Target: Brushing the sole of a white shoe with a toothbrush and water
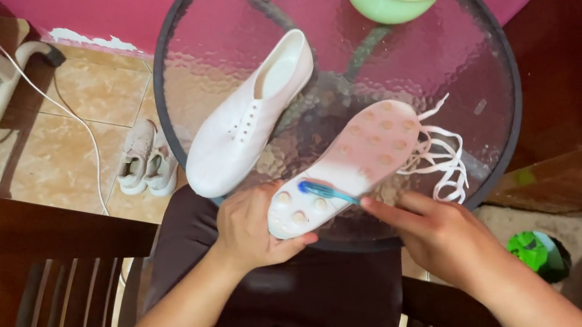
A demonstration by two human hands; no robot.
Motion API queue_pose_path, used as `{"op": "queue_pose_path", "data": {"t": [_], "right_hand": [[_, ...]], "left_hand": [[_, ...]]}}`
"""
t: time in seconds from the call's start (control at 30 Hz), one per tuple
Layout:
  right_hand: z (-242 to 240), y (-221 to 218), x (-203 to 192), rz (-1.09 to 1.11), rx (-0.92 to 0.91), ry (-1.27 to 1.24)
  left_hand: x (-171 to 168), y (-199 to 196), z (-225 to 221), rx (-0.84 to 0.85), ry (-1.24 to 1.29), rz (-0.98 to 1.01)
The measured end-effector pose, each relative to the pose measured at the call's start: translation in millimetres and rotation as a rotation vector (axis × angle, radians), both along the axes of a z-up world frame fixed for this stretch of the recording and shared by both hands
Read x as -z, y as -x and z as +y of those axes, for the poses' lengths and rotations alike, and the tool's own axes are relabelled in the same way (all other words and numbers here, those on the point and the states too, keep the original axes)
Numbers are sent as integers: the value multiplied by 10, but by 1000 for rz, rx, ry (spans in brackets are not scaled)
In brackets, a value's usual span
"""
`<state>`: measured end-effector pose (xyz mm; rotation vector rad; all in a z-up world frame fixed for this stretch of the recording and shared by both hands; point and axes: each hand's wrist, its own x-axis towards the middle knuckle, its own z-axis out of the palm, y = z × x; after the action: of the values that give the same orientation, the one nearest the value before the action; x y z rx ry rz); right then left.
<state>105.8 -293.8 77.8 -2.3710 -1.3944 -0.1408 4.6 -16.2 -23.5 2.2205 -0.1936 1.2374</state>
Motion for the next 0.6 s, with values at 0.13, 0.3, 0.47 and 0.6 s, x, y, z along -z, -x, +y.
{"op": "queue_pose_path", "data": {"t": [0.13,0.3,0.47,0.6], "right_hand": [[169,-41,5,-49,28,-35],[291,46,114,-80,-68,-128],[-35,-59,-304,72,-9,101],[71,-113,-114,61,16,-124]], "left_hand": [[54,-9,-6,-32,-30,2],[1,8,-2,-26,-33,12],[-87,38,-10,-37,-62,79],[13,-6,-15,1,11,18]]}}
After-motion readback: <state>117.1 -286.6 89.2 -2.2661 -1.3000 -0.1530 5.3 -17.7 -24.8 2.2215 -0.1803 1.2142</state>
